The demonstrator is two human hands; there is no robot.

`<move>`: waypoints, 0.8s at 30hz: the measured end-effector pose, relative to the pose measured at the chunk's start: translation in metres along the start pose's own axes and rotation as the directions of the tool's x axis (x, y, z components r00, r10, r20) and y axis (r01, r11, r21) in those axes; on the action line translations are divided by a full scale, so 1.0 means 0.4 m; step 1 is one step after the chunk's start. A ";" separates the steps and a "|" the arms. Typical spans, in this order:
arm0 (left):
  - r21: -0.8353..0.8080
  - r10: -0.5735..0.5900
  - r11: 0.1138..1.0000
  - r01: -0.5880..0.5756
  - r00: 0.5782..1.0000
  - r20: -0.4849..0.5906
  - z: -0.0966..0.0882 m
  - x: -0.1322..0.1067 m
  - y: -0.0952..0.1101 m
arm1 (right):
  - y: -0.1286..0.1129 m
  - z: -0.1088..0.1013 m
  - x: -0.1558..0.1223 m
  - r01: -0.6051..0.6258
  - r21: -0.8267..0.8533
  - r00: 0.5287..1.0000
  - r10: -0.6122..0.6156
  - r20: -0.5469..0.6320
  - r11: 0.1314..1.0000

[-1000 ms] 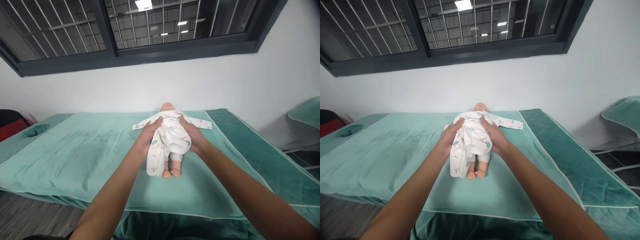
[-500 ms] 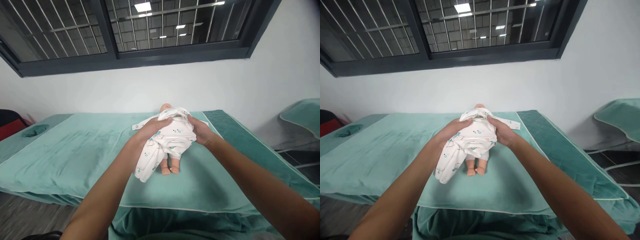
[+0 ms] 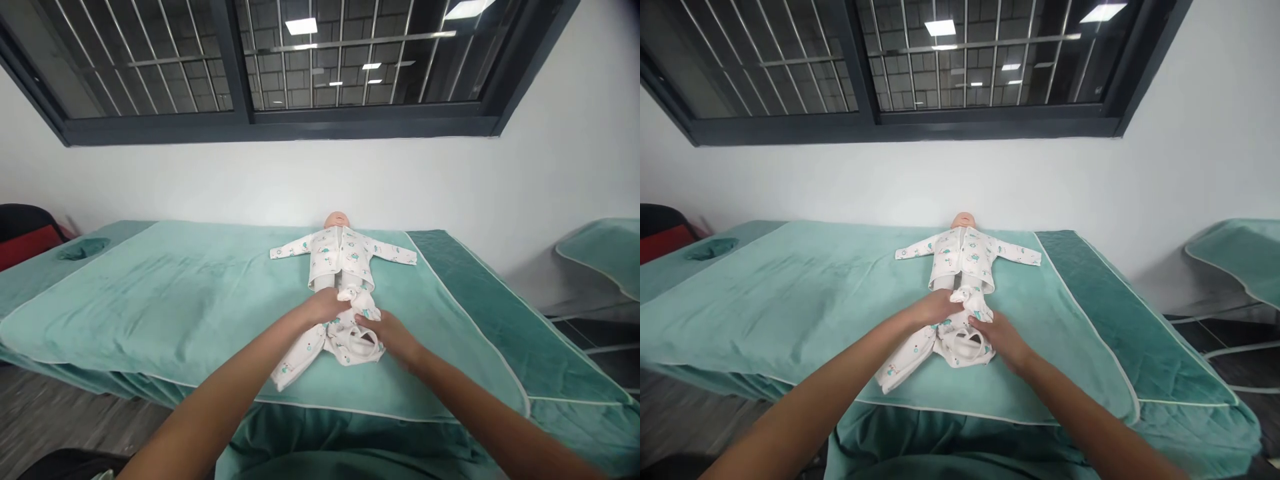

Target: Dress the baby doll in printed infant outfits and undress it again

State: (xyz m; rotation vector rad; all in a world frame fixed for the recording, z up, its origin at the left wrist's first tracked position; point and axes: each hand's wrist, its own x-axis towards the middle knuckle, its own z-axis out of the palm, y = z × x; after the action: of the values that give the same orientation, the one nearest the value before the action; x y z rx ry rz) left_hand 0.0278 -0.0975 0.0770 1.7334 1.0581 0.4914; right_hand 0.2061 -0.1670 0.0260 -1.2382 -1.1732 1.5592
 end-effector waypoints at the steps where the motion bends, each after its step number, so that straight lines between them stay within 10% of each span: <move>1: 0.110 0.008 0.994 -0.008 1.000 0.001 0.006 0.003 0.002 | 0.015 0.002 0.004 0.040 -0.076 0.998 -0.044 -0.052 0.996; 10: 0.290 -0.018 0.957 -0.007 0.996 0.083 0.035 -0.014 0.024 | 0.083 0.018 0.006 0.213 -0.398 0.929 -0.311 -0.200 0.892; 24: -0.332 -0.029 0.932 0.146 0.943 0.332 0.000 -0.082 0.027 | 0.092 -0.018 0.020 0.374 -0.105 0.864 -0.387 -0.323 0.921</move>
State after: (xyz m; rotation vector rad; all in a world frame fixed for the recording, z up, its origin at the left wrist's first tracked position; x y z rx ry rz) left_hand 0.0148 -0.1260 0.0916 1.3814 0.7559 0.3035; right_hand 0.2101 -0.1669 -0.0120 -1.1561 -1.1397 0.9891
